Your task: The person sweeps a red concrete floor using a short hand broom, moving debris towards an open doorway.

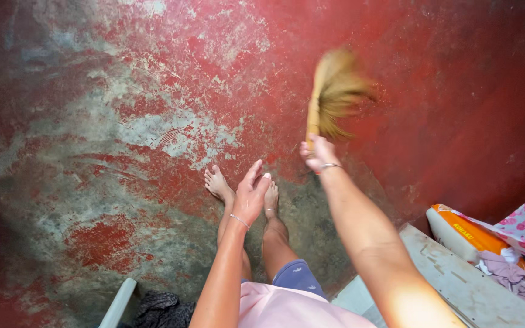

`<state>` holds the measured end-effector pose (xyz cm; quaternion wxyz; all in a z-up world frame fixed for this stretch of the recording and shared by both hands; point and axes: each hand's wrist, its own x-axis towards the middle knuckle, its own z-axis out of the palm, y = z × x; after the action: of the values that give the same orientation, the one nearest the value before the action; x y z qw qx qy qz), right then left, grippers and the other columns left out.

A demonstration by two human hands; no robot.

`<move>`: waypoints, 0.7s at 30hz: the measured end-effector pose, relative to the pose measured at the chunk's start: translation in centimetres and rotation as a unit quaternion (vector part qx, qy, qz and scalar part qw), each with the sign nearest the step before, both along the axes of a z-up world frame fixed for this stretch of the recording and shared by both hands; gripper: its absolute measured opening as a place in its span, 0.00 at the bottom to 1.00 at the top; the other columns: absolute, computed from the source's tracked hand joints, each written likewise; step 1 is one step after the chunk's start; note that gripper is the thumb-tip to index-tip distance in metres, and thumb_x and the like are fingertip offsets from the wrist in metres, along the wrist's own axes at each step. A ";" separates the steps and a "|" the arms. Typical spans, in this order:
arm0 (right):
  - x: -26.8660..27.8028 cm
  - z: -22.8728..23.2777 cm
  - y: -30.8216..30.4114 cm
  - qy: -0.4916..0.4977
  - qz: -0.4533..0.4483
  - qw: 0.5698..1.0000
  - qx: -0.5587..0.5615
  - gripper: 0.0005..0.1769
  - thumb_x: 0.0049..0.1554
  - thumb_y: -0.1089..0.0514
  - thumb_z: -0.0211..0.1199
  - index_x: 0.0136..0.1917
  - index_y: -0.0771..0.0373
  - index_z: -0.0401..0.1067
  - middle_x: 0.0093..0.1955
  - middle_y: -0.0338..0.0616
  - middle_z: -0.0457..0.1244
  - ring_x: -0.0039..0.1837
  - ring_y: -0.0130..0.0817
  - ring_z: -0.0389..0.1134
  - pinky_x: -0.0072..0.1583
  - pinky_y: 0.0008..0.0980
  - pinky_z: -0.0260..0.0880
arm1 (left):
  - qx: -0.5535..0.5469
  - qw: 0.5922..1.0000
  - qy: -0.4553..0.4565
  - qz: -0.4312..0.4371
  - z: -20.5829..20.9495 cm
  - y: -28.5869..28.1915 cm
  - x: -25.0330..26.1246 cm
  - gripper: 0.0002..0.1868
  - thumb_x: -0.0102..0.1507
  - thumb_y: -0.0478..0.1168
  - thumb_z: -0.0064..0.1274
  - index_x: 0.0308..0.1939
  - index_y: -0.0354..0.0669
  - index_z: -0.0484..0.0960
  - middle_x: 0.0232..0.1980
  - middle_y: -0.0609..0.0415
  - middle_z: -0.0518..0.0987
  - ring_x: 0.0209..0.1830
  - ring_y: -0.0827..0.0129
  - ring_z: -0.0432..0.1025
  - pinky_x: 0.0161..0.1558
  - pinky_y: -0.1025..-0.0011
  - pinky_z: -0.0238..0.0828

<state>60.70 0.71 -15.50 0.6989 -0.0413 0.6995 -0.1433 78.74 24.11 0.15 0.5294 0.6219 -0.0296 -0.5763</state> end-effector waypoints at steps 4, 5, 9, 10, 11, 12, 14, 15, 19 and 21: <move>12.2 2.0 3.8 -0.018 0.070 0.996 -0.049 0.08 0.63 0.58 0.54 0.54 0.64 0.61 0.38 0.46 0.60 0.33 0.29 0.59 0.31 0.28 0.58 | -0.013 1.000 0.012 0.001 -0.2 -0.2 2.8 0.33 0.67 0.42 0.51 0.75 0.34 0.62 0.72 0.41 0.71 0.71 0.62 0.68 0.68 0.68 0.64; 14.7 2.9 4.0 -0.032 0.080 0.995 -0.051 0.09 0.63 0.58 0.54 0.54 0.64 0.62 0.39 0.47 0.60 0.33 0.29 0.60 0.31 0.28 0.59 | -0.010 1.000 0.022 0.007 -0.2 -0.4 3.3 0.33 0.67 0.42 0.51 0.75 0.34 0.62 0.72 0.41 0.71 0.70 0.62 0.68 0.67 0.67 0.65; 20.2 6.4 3.2 -0.101 0.081 0.991 -0.022 0.12 0.64 0.56 0.56 0.56 0.65 0.62 0.41 0.47 0.61 0.33 0.27 0.60 0.30 0.24 0.59 | 0.001 1.000 0.026 0.006 -0.8 -0.3 5.0 0.33 0.67 0.42 0.51 0.74 0.34 0.63 0.73 0.42 0.70 0.70 0.62 0.68 0.67 0.67 0.65; 20.8 7.0 2.9 -0.123 0.077 0.989 -0.005 0.13 0.64 0.55 0.56 0.57 0.65 0.62 0.41 0.46 0.61 0.33 0.26 0.60 0.30 0.22 0.58 | -0.008 1.000 0.024 0.010 -1.1 -0.3 5.3 0.34 0.67 0.43 0.51 0.75 0.34 0.62 0.74 0.42 0.69 0.71 0.62 0.67 0.67 0.67 0.65; 20.7 7.7 2.6 -0.167 0.056 0.984 0.000 0.14 0.65 0.55 0.56 0.59 0.64 0.61 0.42 0.46 0.61 0.34 0.25 0.60 0.30 0.21 0.58 | -0.017 1.000 0.021 0.013 -1.5 -0.3 5.6 0.34 0.67 0.43 0.51 0.75 0.33 0.62 0.74 0.42 0.68 0.71 0.62 0.66 0.68 0.67 0.64; 20.1 8.7 2.1 -0.210 0.037 0.977 0.007 0.15 0.65 0.55 0.56 0.61 0.62 0.60 0.43 0.46 0.61 0.34 0.23 0.59 0.30 0.19 0.57 | -0.024 0.999 0.018 0.019 -1.7 -0.3 6.0 0.34 0.68 0.43 0.51 0.75 0.33 0.61 0.75 0.42 0.67 0.72 0.62 0.66 0.69 0.67 0.63; 17.8 10.8 1.1 -0.288 -0.002 0.958 0.011 0.18 0.66 0.56 0.55 0.65 0.63 0.58 0.45 0.46 0.60 0.35 0.22 0.59 0.31 0.17 0.57 | -0.025 0.999 0.017 0.023 -2.0 -0.4 6.6 0.34 0.68 0.43 0.51 0.75 0.32 0.61 0.75 0.42 0.67 0.72 0.61 0.66 0.69 0.67 0.63; 15.8 12.0 0.9 -0.323 -0.020 0.946 0.007 0.19 0.67 0.56 0.54 0.68 0.64 0.56 0.47 0.47 0.59 0.36 0.22 0.59 0.32 0.17 0.57 | -0.026 0.999 0.016 0.023 -1.9 -0.4 6.8 0.34 0.68 0.43 0.51 0.75 0.32 0.61 0.76 0.41 0.67 0.73 0.60 0.66 0.69 0.67 0.64; 6.1 17.2 -0.2 -0.320 -0.060 0.944 -0.045 0.21 0.68 0.57 0.53 0.69 0.69 0.54 0.48 0.49 0.58 0.36 0.23 0.57 0.30 0.19 0.57 | -0.026 0.999 0.036 0.027 -0.8 -1.9 7.9 0.35 0.68 0.44 0.52 0.75 0.32 0.61 0.74 0.40 0.68 0.74 0.60 0.66 0.69 0.66 0.63; 0.2 19.6 -0.8 -0.281 -0.064 0.953 -0.096 0.20 0.69 0.56 0.54 0.68 0.69 0.55 0.50 0.50 0.58 0.37 0.24 0.58 0.31 0.19 0.59 | -0.023 1.000 0.014 0.006 -0.2 -2.6 8.4 0.35 0.68 0.45 0.51 0.75 0.32 0.62 0.74 0.39 0.69 0.73 0.60 0.66 0.70 0.67 0.63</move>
<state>60.86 -0.13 4.09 0.8496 -0.0217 0.4586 -0.2598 87.14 21.51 -0.09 0.5477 0.6016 -0.0321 -0.5806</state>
